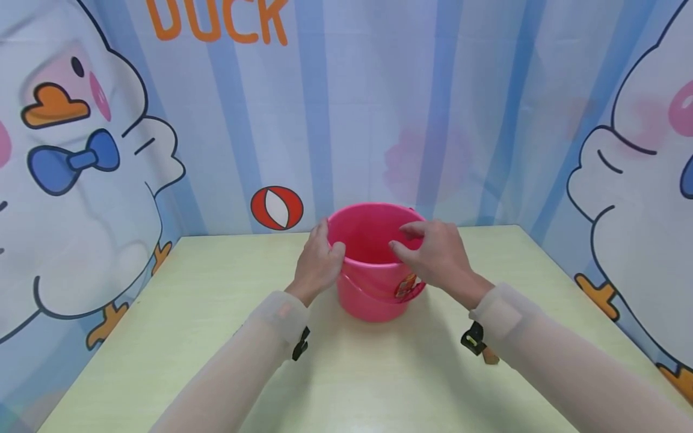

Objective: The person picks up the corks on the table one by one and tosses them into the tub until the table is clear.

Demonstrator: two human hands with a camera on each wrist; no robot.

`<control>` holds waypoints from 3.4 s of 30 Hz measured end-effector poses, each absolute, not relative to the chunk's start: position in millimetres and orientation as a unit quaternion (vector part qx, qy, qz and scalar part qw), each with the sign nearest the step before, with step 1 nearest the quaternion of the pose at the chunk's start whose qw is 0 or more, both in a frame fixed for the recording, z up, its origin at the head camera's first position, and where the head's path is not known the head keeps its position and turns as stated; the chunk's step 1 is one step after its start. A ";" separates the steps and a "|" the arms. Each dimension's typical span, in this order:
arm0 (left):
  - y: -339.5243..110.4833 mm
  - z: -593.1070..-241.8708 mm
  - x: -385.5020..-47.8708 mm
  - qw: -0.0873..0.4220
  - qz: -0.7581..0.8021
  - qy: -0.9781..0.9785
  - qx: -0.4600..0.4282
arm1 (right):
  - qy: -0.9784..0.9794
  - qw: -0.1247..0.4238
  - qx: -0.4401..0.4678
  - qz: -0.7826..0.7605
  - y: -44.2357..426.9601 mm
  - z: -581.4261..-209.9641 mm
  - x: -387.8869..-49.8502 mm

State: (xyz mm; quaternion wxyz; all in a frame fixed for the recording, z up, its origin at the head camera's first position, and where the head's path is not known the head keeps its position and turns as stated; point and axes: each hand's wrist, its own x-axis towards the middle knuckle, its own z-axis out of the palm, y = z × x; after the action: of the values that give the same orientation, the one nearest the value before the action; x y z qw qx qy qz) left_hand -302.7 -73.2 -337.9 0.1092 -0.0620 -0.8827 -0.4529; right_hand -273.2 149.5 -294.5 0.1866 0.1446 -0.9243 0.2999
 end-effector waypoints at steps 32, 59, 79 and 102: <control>-72.9 -338.9 -303.0 0.111 -0.455 -0.882 -0.057 | -0.897 0.272 0.169 0.306 173.9 -302.3 -248.2; -72.7 -339.0 -303.3 0.106 -0.456 -0.882 -0.056 | -0.915 0.256 0.148 0.273 198.3 -330.3 -231.9; -72.8 -339.1 -304.6 0.105 -0.459 -0.880 -0.051 | -0.942 0.171 0.157 0.242 221.3 -338.4 -224.5; -74.1 -338.7 -303.1 0.105 -0.457 -0.882 -0.054 | -0.965 0.041 0.188 0.179 236.9 -347.3 -223.5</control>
State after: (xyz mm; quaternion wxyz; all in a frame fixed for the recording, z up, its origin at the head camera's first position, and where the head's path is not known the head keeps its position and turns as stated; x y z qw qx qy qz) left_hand -303.1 -74.1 -338.7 0.1052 -0.0543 -0.8816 -0.4569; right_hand -223.5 236.9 -347.3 0.0412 0.1882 -0.9648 0.1790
